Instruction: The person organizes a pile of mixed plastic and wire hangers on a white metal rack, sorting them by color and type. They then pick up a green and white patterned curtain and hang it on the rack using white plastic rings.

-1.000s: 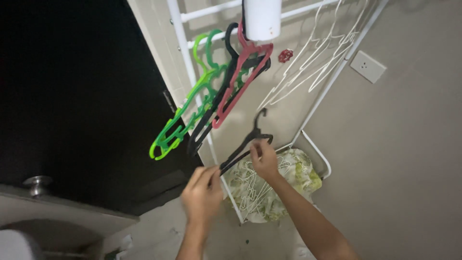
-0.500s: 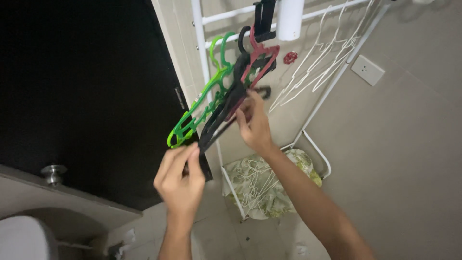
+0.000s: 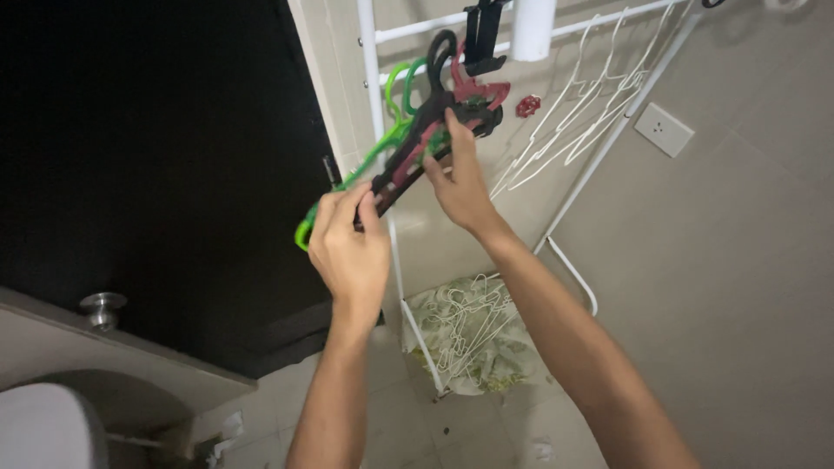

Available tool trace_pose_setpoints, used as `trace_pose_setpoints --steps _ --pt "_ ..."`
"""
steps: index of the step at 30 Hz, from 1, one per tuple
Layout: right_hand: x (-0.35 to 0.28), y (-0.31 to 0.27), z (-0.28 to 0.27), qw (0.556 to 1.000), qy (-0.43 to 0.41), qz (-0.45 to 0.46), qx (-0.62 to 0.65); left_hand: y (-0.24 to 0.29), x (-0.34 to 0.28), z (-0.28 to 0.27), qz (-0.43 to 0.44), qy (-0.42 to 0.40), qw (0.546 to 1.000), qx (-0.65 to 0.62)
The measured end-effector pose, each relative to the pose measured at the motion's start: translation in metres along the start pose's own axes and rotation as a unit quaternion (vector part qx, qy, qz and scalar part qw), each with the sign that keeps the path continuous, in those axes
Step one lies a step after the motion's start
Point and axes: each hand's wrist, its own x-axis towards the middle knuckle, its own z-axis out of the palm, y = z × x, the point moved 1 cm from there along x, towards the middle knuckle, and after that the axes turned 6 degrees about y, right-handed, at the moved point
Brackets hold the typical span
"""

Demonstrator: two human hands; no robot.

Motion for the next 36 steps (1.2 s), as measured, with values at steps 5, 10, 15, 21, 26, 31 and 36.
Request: trace_pose_setpoints --steps 5,10,15,21,26,31,36 --pt "-0.01 -0.007 0.001 0.999 -0.025 0.0 0.025 0.003 -0.015 -0.013 -0.027 0.023 0.999 0.025" --pt "-0.01 -0.016 0.006 1.0 -0.003 -0.017 -0.004 0.002 -0.007 -0.021 -0.012 0.028 1.0 -0.001" --pt "-0.001 0.002 0.0 0.985 0.078 -0.061 -0.139 -0.001 -0.008 -0.019 0.011 0.024 1.0 0.014" --pt "0.03 -0.003 -0.005 0.995 0.05 -0.074 -0.052 -0.006 -0.009 -0.014 -0.001 0.013 1.0 -0.011" --pt "0.033 0.0 0.005 0.994 0.047 -0.07 -0.068 -0.006 -0.007 -0.013 0.008 0.009 1.0 -0.009" --pt "0.031 -0.021 0.017 0.999 0.032 -0.029 -0.013 -0.011 -0.003 -0.01 -0.016 -0.005 1.0 -0.013" --pt "0.029 -0.016 0.024 0.992 0.077 0.038 0.096 -0.017 -0.002 0.0 0.018 -0.001 1.0 0.0"
